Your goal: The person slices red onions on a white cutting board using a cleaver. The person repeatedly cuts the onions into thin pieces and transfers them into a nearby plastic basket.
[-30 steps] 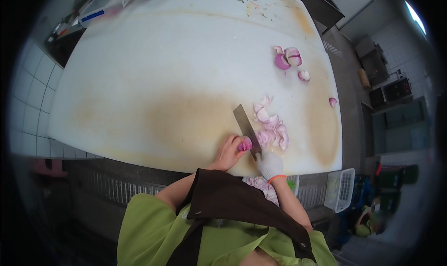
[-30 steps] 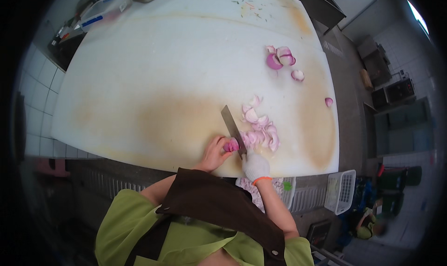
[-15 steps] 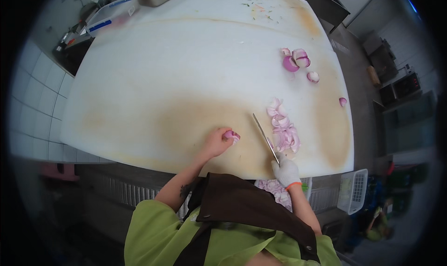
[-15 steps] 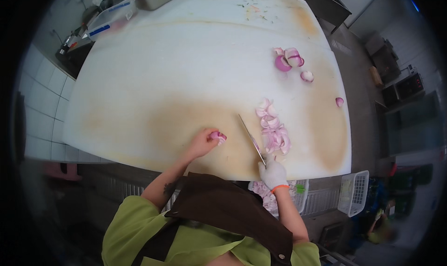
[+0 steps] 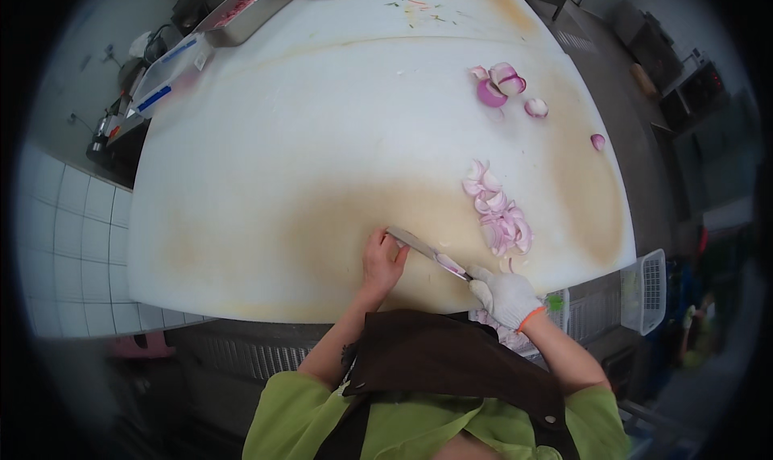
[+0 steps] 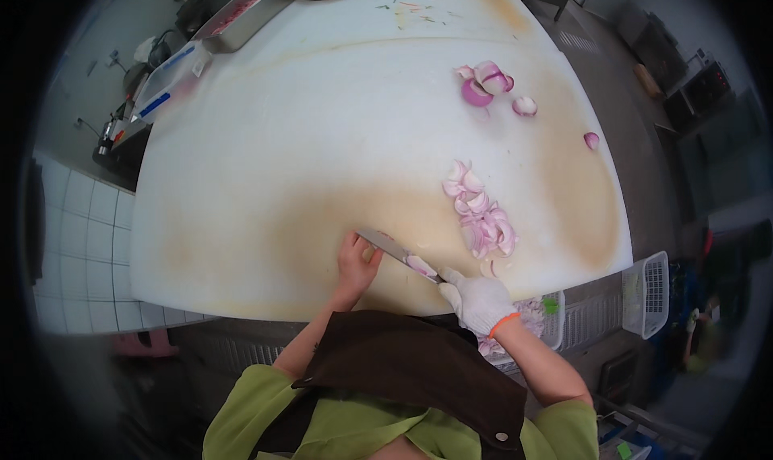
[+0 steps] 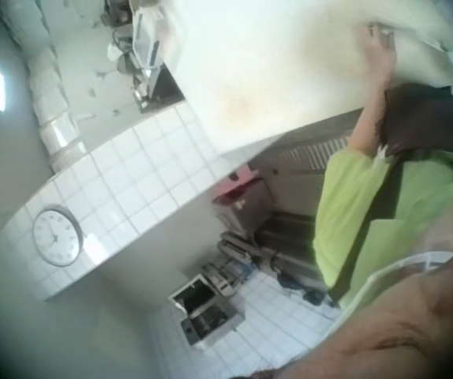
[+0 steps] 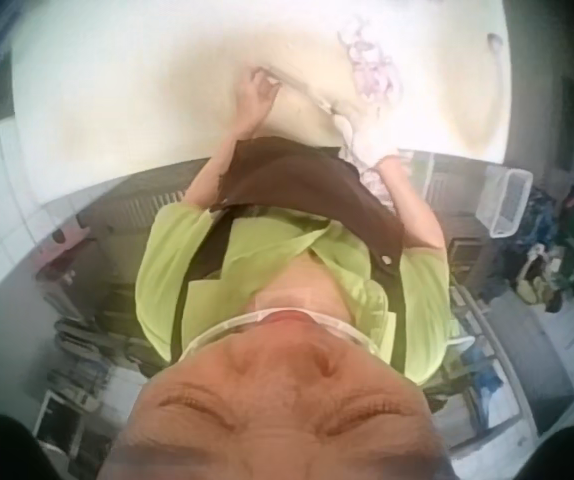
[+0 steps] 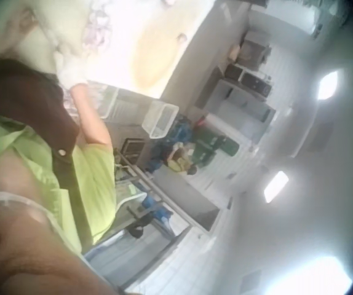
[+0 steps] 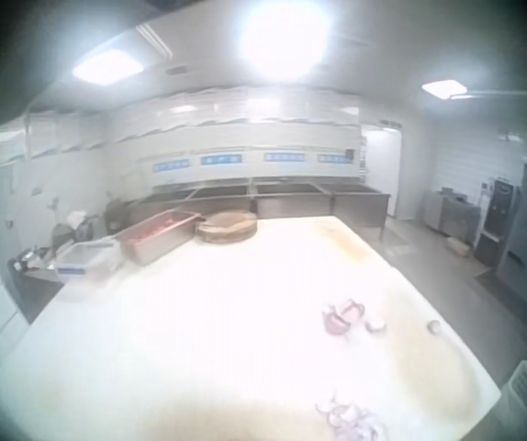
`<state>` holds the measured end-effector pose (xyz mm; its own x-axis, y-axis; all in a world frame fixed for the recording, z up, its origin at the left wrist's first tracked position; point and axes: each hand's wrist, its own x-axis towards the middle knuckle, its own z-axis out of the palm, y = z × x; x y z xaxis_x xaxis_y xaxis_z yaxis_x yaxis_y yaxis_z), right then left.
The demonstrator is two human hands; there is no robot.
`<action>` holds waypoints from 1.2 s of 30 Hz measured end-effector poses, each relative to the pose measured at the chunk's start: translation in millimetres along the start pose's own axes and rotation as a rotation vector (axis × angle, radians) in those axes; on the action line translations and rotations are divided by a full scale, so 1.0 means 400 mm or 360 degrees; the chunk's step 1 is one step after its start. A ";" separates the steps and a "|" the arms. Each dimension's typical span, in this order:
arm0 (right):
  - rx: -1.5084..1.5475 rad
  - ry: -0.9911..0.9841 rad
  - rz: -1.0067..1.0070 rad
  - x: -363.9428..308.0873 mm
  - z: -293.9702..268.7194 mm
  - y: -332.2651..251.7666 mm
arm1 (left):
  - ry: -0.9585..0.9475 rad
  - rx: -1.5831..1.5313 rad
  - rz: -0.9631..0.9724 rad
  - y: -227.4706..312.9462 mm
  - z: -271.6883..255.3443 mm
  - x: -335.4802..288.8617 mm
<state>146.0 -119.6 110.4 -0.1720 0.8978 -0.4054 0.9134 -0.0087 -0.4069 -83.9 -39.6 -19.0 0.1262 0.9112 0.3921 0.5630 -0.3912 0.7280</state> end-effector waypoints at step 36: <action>0.0423 0.0369 0.0469 0.031 0.117 0.071 | -0.0884 0.0621 -0.0503 -0.140 0.018 0.300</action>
<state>152.6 -129.3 55.7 0.1961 0.9146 -0.3536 0.7796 -0.3641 -0.5096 -94.5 92.7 -16.7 0.2461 0.9440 -0.2197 0.8765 -0.1200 0.4662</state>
